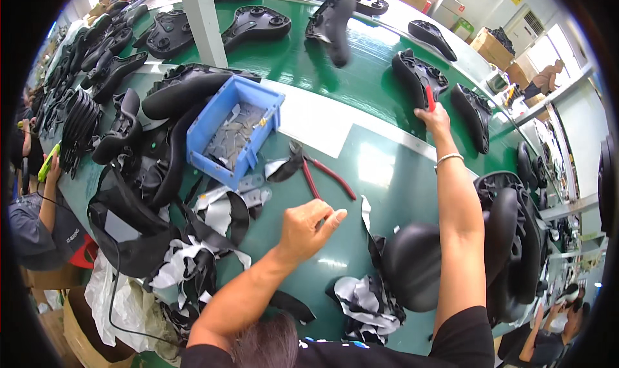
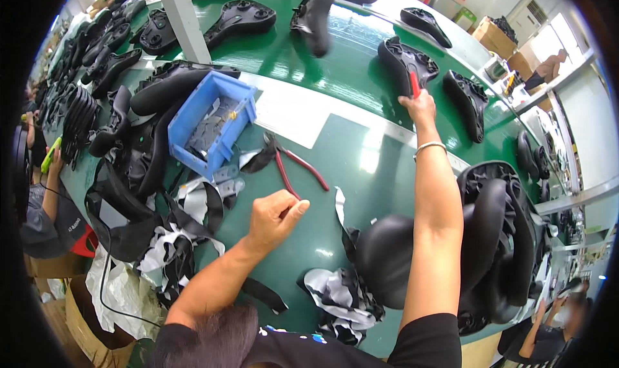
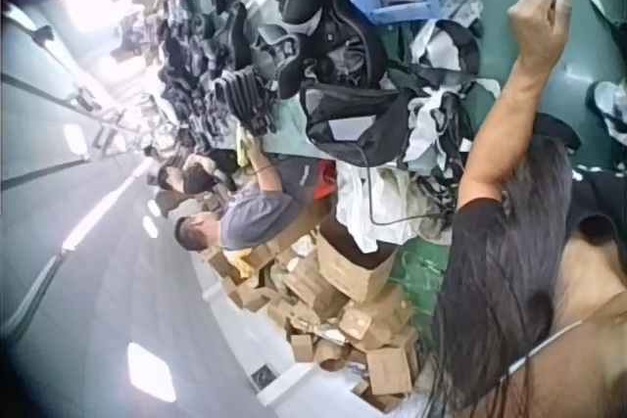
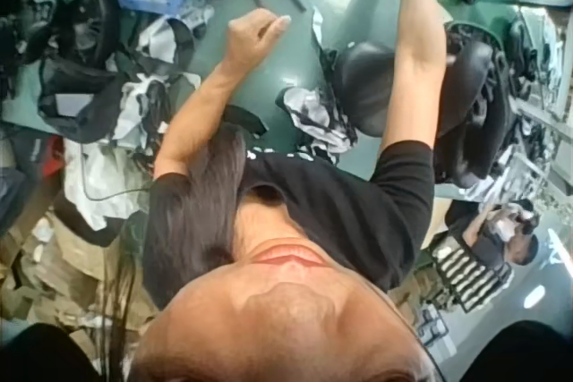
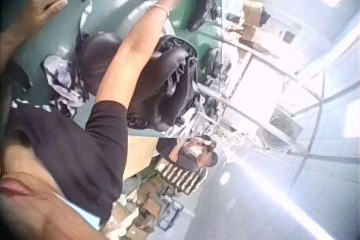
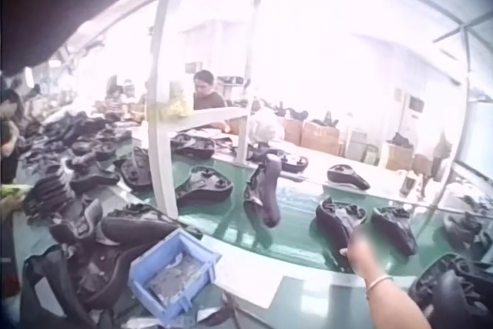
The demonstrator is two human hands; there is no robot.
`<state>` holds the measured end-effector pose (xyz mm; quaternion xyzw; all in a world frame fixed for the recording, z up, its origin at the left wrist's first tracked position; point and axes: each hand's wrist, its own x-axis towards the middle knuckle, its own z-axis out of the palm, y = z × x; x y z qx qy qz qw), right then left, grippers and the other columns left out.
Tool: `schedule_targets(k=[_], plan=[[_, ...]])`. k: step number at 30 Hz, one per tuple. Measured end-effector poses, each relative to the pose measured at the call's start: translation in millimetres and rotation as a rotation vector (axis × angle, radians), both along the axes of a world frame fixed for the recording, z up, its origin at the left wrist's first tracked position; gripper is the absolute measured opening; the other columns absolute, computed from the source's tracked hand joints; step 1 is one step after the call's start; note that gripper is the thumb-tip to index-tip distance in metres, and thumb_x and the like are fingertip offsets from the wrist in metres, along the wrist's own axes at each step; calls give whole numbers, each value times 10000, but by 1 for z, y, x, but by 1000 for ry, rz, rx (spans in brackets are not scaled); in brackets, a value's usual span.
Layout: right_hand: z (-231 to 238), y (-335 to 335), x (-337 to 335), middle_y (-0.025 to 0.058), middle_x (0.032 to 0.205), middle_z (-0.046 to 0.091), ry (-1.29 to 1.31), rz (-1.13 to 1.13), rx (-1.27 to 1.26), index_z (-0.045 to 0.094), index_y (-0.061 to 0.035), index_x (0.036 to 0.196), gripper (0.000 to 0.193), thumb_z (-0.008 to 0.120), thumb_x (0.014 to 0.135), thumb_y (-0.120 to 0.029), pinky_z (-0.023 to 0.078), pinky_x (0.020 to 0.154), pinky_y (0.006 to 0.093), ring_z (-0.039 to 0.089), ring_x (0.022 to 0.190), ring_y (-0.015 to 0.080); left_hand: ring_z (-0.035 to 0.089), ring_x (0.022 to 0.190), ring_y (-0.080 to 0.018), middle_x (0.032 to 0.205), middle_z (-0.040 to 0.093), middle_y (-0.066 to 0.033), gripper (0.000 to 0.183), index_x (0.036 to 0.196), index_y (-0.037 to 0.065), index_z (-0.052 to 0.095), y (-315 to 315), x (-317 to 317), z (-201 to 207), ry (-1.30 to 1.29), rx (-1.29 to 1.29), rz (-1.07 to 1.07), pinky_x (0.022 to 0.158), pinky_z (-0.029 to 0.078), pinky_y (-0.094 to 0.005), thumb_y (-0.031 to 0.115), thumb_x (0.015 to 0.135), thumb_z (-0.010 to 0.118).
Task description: The person uses a red utility knife to trim excess black fabric from the edges of a black plastic seat base. They repeatedly cut the material and pull away the loose strips by hand, working around the perimeter of the object on a green workbench.
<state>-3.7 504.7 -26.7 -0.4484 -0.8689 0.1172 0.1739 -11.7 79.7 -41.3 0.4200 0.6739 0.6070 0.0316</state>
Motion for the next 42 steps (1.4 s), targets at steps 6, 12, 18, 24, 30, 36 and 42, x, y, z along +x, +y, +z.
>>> schedule_targets(k=[6, 12, 18, 24, 30, 36, 42], plan=[[35, -60, 5, 97, 912, 597, 413, 82, -552, 584, -31, 955, 386, 734, 707, -287, 557, 620, 343, 641, 794, 226, 451, 512, -128, 655, 537, -46, 211, 756, 27, 578, 3, 1, -2, -55, 86, 87, 472, 361, -268, 160, 850, 713], [107, -268, 119, 137, 855, 658, 1088, 198, -1384, 576, -14, 1041, 292, 648, 875, -242, 566, 579, 302, 684, 711, 220, 496, 1153, -336, 1277, 504, -188, 687, 1284, 31, 445, 7, 9, 24, 447, -15, 269, 941, 380, -426, 251, 731, 787], [112, -379, 224, 108, 994, 591, 887, 436, -1264, 444, -8, 1155, 274, 541, 941, -148, 530, 602, 266, 582, 656, 121, 603, 958, -272, 1109, 582, -170, 515, 1217, 16, 525, -12, 45, 60, 284, 289, 225, 801, 485, -366, 188, 771, 718], [61, -354, 279, 72, 890, 592, 553, 394, -725, 479, 2, 1190, 304, 569, 935, -137, 472, 570, 230, 553, 614, 93, 578, 711, -129, 877, 591, -35, 442, 1068, 12, 570, -97, 32, 72, -1180, -94, 33, 670, 478, -249, 370, 814, 623], [59, -341, 257, 100, 909, 659, 339, 845, -93, 550, -44, 1278, 516, 668, 777, -35, 514, 618, 318, 632, 712, 237, 629, 745, -133, 933, 638, -80, 435, 1112, -24, 567, -114, 19, 72, -1036, -282, -194, 685, 518, -254, 284, 816, 650], [87, -323, 243, 70, 691, 468, -213, 992, 261, 514, -248, 1350, 626, 583, 759, -50, 445, 505, 354, 544, 567, 228, 580, 757, -112, 896, 619, -61, 413, 1049, -22, 586, -90, 6, 86, -745, -479, -301, 688, 481, -248, 299, 795, 643], [46, -387, 289, 184, 769, 587, -108, 671, -139, 448, -92, 1382, 580, 626, 833, -41, 453, 520, 427, 568, 588, 366, 562, 694, -102, 832, 618, -56, 381, 964, -33, 611, -105, 19, 75, -760, -410, -128, 649, 475, -251, 298, 779, 649]])
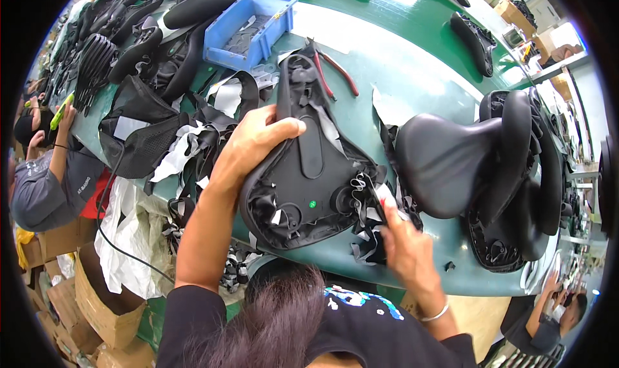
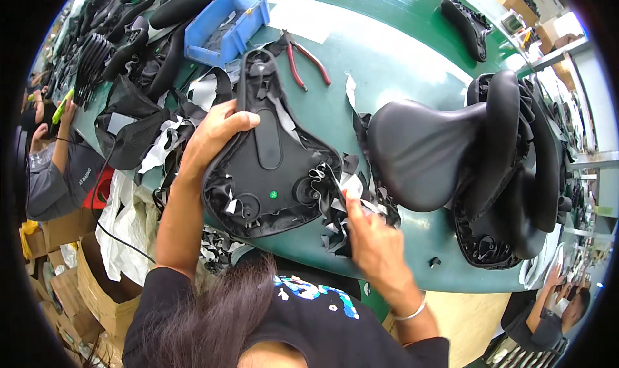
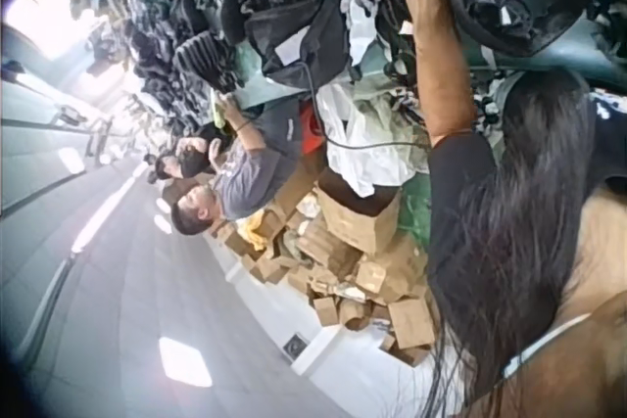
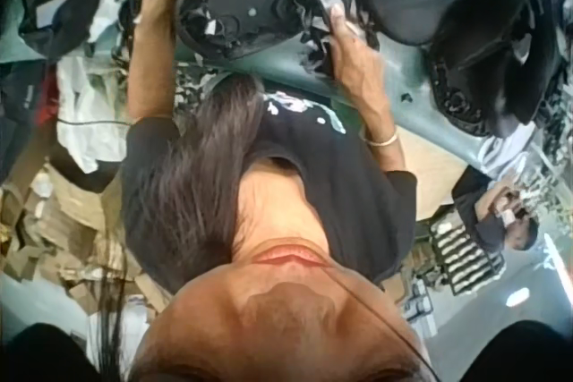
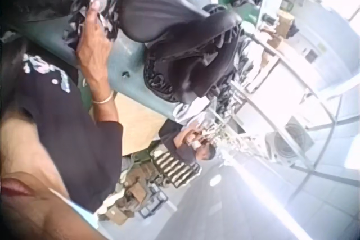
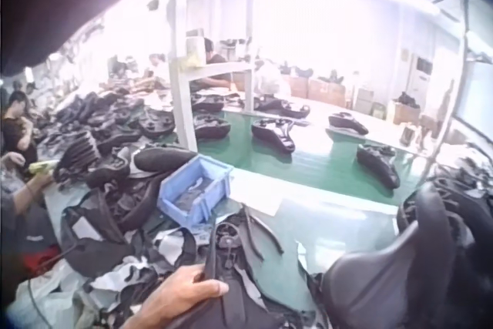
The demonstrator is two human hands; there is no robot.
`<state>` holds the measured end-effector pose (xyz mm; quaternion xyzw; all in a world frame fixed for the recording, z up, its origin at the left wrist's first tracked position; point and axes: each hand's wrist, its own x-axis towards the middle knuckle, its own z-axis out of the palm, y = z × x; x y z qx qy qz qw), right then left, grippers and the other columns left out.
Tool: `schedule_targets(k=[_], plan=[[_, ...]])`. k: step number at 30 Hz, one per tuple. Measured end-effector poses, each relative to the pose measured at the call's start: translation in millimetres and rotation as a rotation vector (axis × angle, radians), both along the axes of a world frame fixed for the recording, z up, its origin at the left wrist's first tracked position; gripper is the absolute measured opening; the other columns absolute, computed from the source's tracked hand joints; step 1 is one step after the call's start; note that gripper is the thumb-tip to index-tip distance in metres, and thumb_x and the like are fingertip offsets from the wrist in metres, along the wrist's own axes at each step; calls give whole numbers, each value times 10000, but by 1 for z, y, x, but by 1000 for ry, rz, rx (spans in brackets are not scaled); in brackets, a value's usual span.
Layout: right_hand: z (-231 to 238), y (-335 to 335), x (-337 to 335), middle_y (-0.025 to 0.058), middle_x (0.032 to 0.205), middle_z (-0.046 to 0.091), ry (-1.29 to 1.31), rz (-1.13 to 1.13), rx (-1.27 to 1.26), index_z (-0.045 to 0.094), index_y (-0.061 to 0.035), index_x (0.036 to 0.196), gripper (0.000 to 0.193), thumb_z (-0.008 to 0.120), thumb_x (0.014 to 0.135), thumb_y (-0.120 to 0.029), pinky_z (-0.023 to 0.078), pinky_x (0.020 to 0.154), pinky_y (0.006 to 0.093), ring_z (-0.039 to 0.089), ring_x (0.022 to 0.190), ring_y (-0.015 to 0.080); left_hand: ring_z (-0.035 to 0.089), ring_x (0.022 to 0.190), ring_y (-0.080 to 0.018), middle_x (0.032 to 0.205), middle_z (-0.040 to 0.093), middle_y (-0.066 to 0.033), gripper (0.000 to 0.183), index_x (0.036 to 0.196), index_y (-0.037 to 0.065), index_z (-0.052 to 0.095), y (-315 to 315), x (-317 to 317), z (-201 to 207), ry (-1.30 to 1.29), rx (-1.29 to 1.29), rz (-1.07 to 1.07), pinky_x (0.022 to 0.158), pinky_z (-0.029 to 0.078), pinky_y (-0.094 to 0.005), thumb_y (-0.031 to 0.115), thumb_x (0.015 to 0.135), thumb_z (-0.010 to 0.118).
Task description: The person uses a red utility knife to trim excess black fabric from the edges of a black plastic seat base. They repeatedly cut the material and pull away the loose strips by hand, working around the perimeter of the object on a green workbench.
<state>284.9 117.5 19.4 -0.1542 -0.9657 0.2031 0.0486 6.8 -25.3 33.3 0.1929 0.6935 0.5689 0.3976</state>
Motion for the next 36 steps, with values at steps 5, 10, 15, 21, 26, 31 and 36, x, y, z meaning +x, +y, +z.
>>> schedule_targets(k=[5, 10, 15, 21, 26, 31, 36], plan=[[9, -36, 26, 242, 952, 664, -92, -269, -464, 406, -80, 1393, 609, 639, 832, -31, 531, 664, 432, 666, 793, 408, 565, 726, -100, 874, 609, -61, 377, 1030, -38, 582, -26, 28, -3, -71, 97, 172, 663, 480, -250, 257, 801, 640], [8, -11, -35, 163, 1157, 627, 528, -203, -383, 424, -50, 1356, 596, 682, 821, -3, 520, 729, 283, 618, 819, 139, 560, 773, -98, 876, 599, -49, 341, 1020, -22, 575, -44, 45, -6, -104, 123, 284, 704, 476, -253, 238, 808, 638], [4, 29, -88, 67, 912, 640, 488, -248, -615, 512, -5, 1237, 473, 644, 783, 14, 510, 708, 274, 612, 772, 120, 551, 834, -166, 933, 580, -73, 511, 1151, -13, 483, -61, 59, -45, 253, 111, 572, 727, 459, -309, 218, 766, 726], [16, 18, -87, 44, 903, 623, 392, -170, -843, 509, -23, 1218, 461, 697, 798, -57, 494, 735, 256, 592, 804, 94, 514, 958, -281, 981, 559, -123, 361, 1006, 45, 560, -1, 65, 4, 1223, 46, -81, 837, 400, -399, 237, 743, 715], [28, 37, -50, 147, 1094, 670, 357, -24, -409, 510, -24, 1301, 505, 671, 822, -25, 528, 766, 324, 681, 836, 215, 472, 663, -264, 594, 454, -96, 392, 571, 36, 417, 29, 51, -22, 1014, 143, -329, 678, 354, -381, 232, 801, 666], [26, 43, -34, 46, 654, 537, 103, 158, 42, 557, -213, 1321, 559, 663, 799, -46, 428, 480, 349, 541, 524, 212, 428, 635, -242, 596, 435, -82, 412, 552, 26, 389, 31, 54, -13, 841, 132, -335, 666, 344, -360, 203, 797, 667], [26, 13, -11, 103, 649, 527, -34, 41, 119, 541, -134, 1323, 559, 682, 789, -51, 422, 497, 391, 538, 535, 268, 516, 702, -152, 620, 551, -22, 250, 608, 56, 593, 24, 46, -1, -44, 238, 11, 691, 391, -293, 150, 839, 584]])
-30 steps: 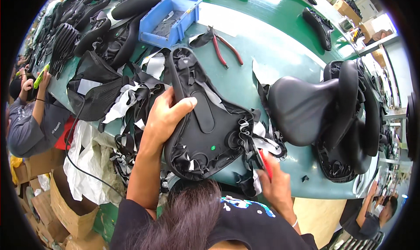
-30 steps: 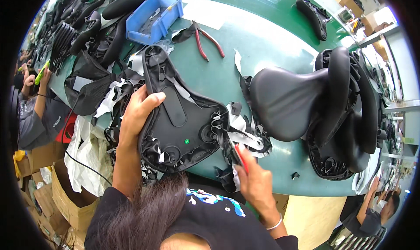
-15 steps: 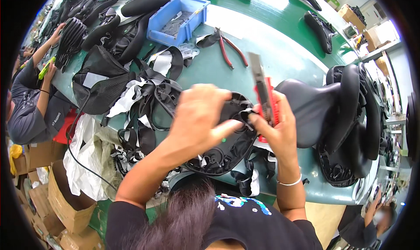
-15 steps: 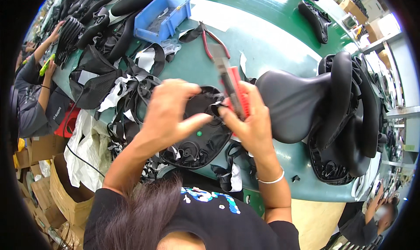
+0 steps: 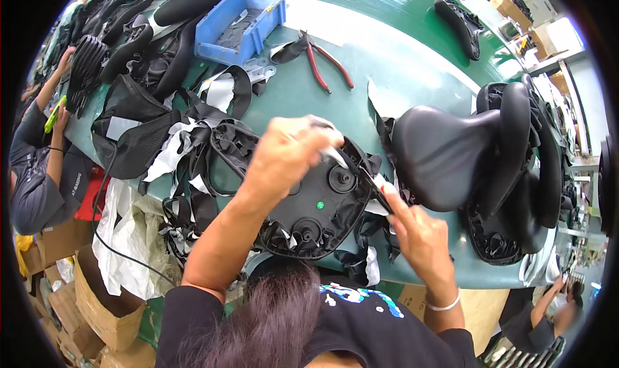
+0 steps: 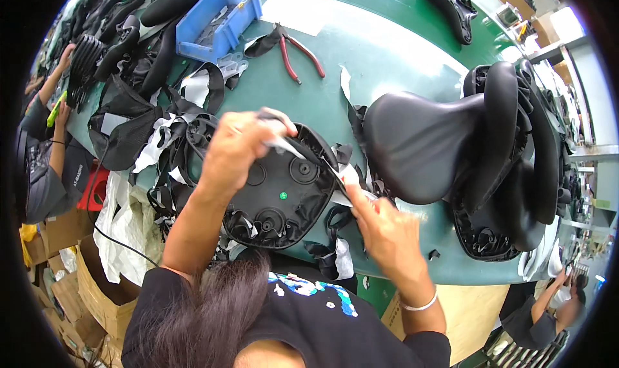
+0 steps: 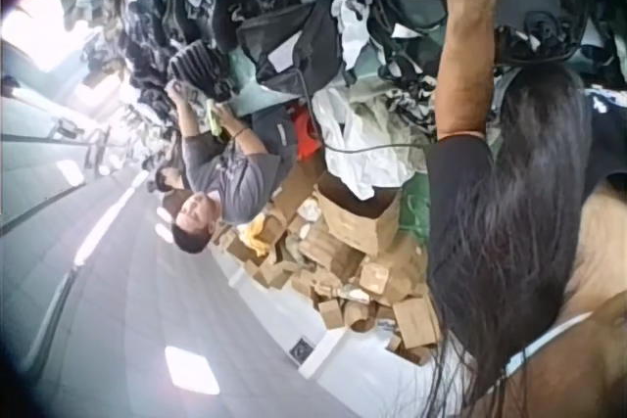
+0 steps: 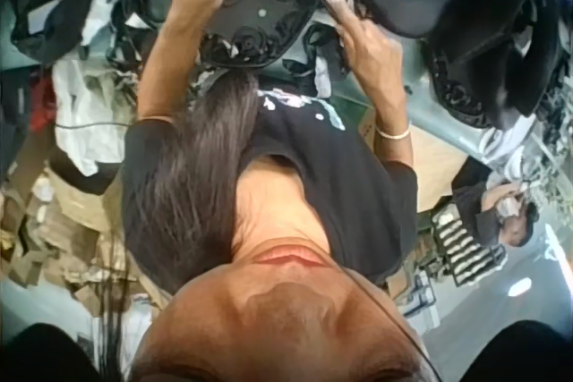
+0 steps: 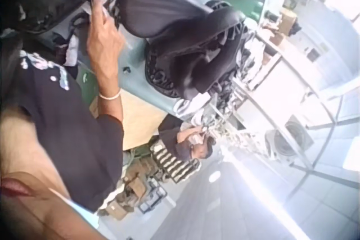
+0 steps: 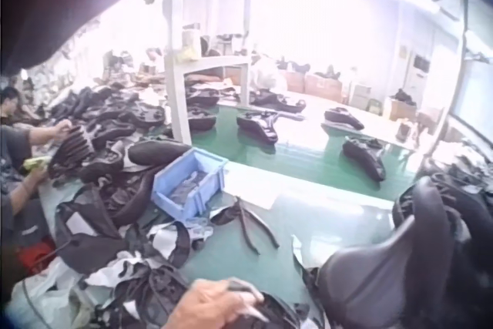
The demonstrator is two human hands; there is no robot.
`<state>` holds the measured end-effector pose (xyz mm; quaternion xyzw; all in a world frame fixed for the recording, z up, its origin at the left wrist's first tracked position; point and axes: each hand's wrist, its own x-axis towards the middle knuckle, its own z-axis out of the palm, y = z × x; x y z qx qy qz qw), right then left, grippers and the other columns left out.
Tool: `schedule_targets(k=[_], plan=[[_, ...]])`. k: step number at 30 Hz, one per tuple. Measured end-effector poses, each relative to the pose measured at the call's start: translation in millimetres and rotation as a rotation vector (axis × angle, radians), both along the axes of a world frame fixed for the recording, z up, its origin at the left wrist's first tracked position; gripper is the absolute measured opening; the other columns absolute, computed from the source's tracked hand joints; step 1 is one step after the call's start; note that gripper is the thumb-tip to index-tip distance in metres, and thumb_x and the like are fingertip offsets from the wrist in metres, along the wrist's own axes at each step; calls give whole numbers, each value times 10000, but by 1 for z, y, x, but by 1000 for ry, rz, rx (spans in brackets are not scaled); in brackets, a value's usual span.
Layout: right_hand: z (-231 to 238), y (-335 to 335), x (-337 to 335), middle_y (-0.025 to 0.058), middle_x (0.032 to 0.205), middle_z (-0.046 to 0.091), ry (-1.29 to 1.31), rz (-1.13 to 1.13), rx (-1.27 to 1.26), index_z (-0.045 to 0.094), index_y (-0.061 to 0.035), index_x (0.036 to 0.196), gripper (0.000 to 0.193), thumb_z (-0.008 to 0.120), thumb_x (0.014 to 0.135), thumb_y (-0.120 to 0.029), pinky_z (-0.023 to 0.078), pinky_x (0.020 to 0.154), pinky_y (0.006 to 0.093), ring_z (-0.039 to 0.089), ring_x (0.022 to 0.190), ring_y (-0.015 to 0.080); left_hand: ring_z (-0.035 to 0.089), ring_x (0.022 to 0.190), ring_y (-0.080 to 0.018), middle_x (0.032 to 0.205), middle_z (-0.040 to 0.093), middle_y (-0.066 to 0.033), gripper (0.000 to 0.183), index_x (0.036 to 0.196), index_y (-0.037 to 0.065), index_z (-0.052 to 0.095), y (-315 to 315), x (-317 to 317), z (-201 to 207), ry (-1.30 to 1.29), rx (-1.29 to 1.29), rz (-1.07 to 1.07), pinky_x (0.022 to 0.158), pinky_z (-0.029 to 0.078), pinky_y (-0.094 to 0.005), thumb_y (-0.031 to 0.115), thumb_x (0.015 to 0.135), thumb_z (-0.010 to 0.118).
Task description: The person uses a red utility knife to trim excess black fabric from the edges of a black plastic seat base. They repeatedly cut the material and pull away the loose strips by hand, working around the perimeter of the object on a green workbench.
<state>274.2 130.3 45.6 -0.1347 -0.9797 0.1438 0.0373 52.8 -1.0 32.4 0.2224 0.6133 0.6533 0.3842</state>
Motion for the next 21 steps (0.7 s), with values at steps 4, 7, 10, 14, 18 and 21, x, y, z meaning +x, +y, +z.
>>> schedule_targets(k=[4, 7, 10, 14, 18, 21], plan=[[2, -44, 17, 170, 828, 637, -81, -201, -119, 544, -109, 1303, 489, 652, 828, -68, 458, 538, 408, 609, 628, 331, 456, 584, -121, 585, 454, 4, 279, 627, 67, 506, -12, -17, -16, -672, 969, 149, 496, 326, -241, 194, 869, 562], [5, -36, 2, 191, 1022, 664, -52, -229, -131, 531, -107, 1311, 497, 642, 830, -60, 485, 604, 398, 643, 745, 362, 534, 656, -142, 669, 547, -1, 180, 807, 39, 599, -13, -8, -7, -309, 557, 84, 559, 393, -262, 202, 883, 598], [9, -15, -28, 165, 944, 675, -21, -206, -48, 526, -133, 1321, 479, 603, 852, -71, 464, 586, 398, 628, 701, 343, 509, 700, -208, 831, 564, -70, 185, 866, 56, 592, 3, -12, 1, 1248, -21, -34, 665, 407, -344, 170, 757, 686], [6, -18, -41, 132, 695, 596, 13, -193, 33, 498, -166, 1345, 481, 598, 876, -151, 398, 482, 426, 571, 520, 321, 492, 775, -226, 684, 517, -57, 158, 653, 60, 594, 28, -34, -15, 1388, -22, 199, 721, 358, -364, 159, 719, 697], [6, -37, -11, 106, 552, 538, -39, -115, 52, 534, -200, 1320, 465, 624, 864, -218, 376, 429, 422, 550, 438, 306, 505, 780, -127, 726, 592, -9, 284, 618, 29, 600, 17, -52, -30, 754, -62, 406, 727, 366, -276, 178, 846, 679], [16, -2, -36, 98, 646, 600, -107, -45, 244, 574, -268, 1294, 486, 640, 818, -199, 417, 495, 399, 568, 518, 304, 540, 1088, -167, 1130, 644, -95, 267, 1035, -8, 693, 5, -42, -11, -30, 156, 287, 968, 380, -299, 194, 942, 544]])
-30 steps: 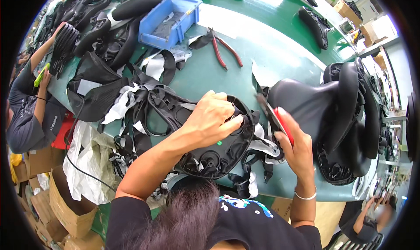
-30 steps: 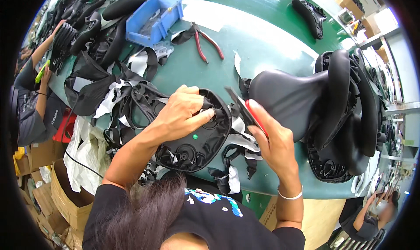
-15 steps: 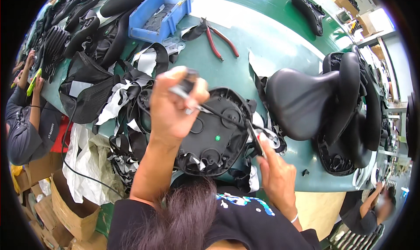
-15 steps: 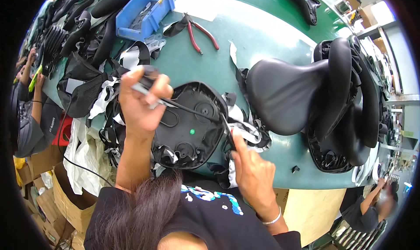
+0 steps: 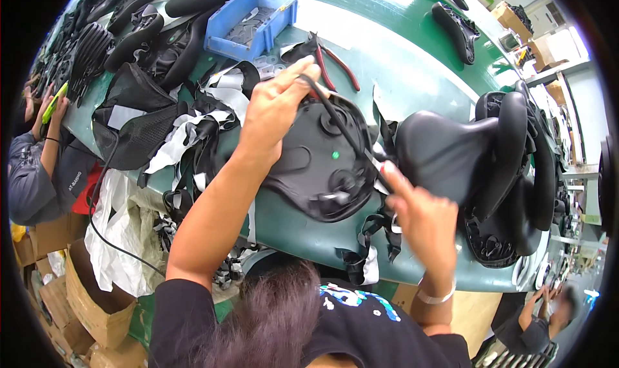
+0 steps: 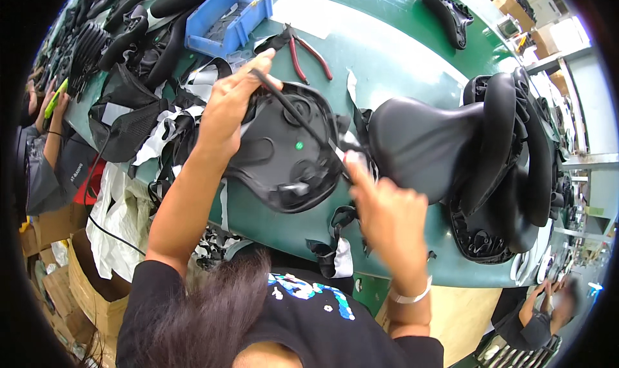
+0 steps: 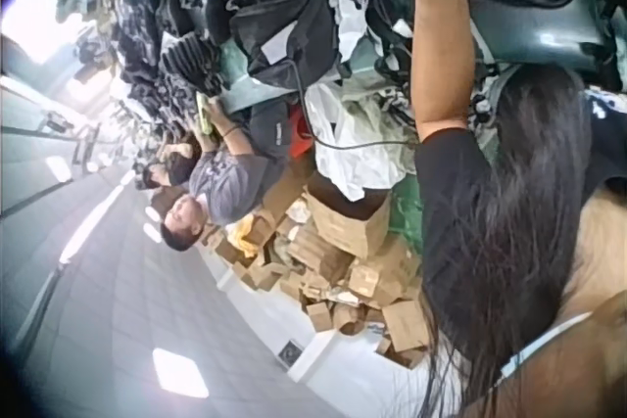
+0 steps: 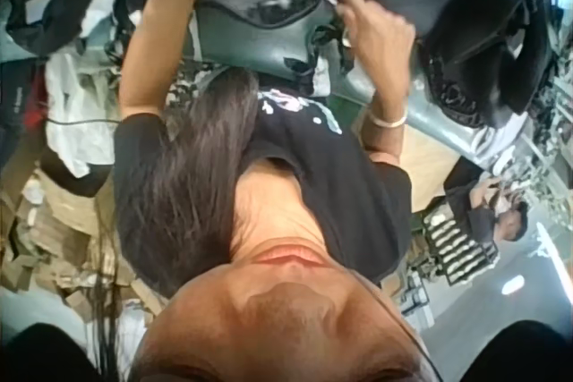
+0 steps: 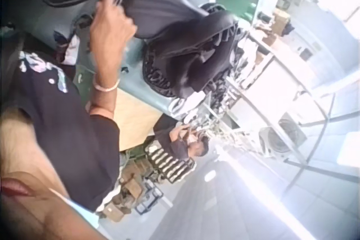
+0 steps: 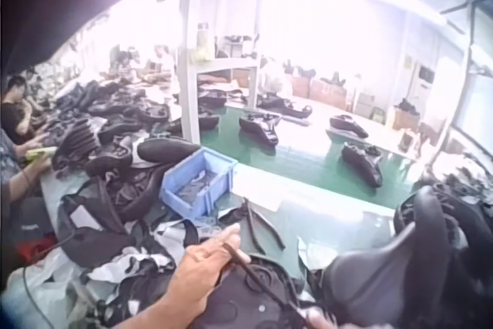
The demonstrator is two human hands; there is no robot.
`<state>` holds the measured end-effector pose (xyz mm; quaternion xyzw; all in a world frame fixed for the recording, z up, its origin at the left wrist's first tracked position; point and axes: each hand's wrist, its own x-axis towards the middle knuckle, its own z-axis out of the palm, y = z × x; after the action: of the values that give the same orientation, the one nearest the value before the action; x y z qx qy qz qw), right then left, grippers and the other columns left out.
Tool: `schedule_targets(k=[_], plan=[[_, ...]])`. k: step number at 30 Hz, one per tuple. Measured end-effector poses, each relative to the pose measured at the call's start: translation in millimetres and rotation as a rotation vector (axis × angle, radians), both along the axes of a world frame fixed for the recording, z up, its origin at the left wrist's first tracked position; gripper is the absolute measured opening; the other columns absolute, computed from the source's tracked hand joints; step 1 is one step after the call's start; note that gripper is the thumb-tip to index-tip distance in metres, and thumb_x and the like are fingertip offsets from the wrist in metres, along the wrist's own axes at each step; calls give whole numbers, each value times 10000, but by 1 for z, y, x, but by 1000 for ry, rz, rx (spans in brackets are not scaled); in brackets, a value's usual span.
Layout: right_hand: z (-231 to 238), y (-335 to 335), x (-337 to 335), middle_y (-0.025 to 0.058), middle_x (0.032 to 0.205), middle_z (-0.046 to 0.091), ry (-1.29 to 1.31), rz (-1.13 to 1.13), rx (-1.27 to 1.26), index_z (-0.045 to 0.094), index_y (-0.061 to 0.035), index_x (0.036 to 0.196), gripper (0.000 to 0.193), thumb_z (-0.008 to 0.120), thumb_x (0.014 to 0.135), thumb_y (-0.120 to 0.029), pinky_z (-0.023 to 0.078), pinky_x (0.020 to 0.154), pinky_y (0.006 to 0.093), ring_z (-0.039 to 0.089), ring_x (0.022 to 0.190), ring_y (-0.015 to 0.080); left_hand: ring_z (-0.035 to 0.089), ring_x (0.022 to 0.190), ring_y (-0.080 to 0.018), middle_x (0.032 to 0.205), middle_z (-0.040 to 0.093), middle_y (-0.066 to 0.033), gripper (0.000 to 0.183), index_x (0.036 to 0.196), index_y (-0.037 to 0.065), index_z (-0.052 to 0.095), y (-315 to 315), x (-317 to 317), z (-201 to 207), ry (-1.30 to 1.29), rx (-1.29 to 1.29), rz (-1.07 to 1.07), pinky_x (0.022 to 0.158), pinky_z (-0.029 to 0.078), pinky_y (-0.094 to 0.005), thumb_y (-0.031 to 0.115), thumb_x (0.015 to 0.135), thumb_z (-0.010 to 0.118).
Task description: The person uses a red utility knife to trim excess black fabric from the edges of a black plastic seat base. They repeatedly cut the material and pull away the loose strips by hand, working around the perimeter of the object on a green workbench.
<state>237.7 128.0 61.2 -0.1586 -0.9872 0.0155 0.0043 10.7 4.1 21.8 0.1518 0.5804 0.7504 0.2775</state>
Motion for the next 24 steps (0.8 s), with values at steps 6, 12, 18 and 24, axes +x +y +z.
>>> schedule_targets(k=[6, 12, 18, 24], plan=[[19, 79, -55, 35, 631, 541, -68, 456, -57, 606, -311, 1244, 440, 629, 832, -159, 422, 564, 383, 567, 607, 228, 613, 966, -220, 1073, 668, -145, 433, 994, -34, 697, -58, 52, 16, 27, -195, -195, 888, 442, -300, 286, 994, 405], [28, 51, -11, 38, 609, 495, -156, 307, 52, 567, -309, 1300, 498, 670, 823, -210, 372, 503, 368, 503, 499, 227, 371, 676, -153, 484, 448, 3, 499, 506, 136, 349, -73, -2, 27, 188, 468, 9, 727, 337, -294, 253, 991, 371], [30, -3, 26, 67, 551, 469, -161, 39, -26, 514, -262, 1357, 560, 657, 825, -162, 348, 469, 383, 488, 451, 254, 522, 718, -181, 611, 516, -63, 362, 678, 52, 582, -58, -28, 45, 353, 204, -400, 643, 439, -381, 328, 911, 558], [39, 41, -32, 120, 623, 568, -122, 279, -150, 544, -218, 1317, 497, 633, 830, -174, 420, 516, 398, 572, 547, 314, 495, 1076, -242, 1051, 613, -63, 242, 801, 18, 653, -13, -18, 21, 1072, -190, -756, 930, 368, -377, 256, 811, 696]])
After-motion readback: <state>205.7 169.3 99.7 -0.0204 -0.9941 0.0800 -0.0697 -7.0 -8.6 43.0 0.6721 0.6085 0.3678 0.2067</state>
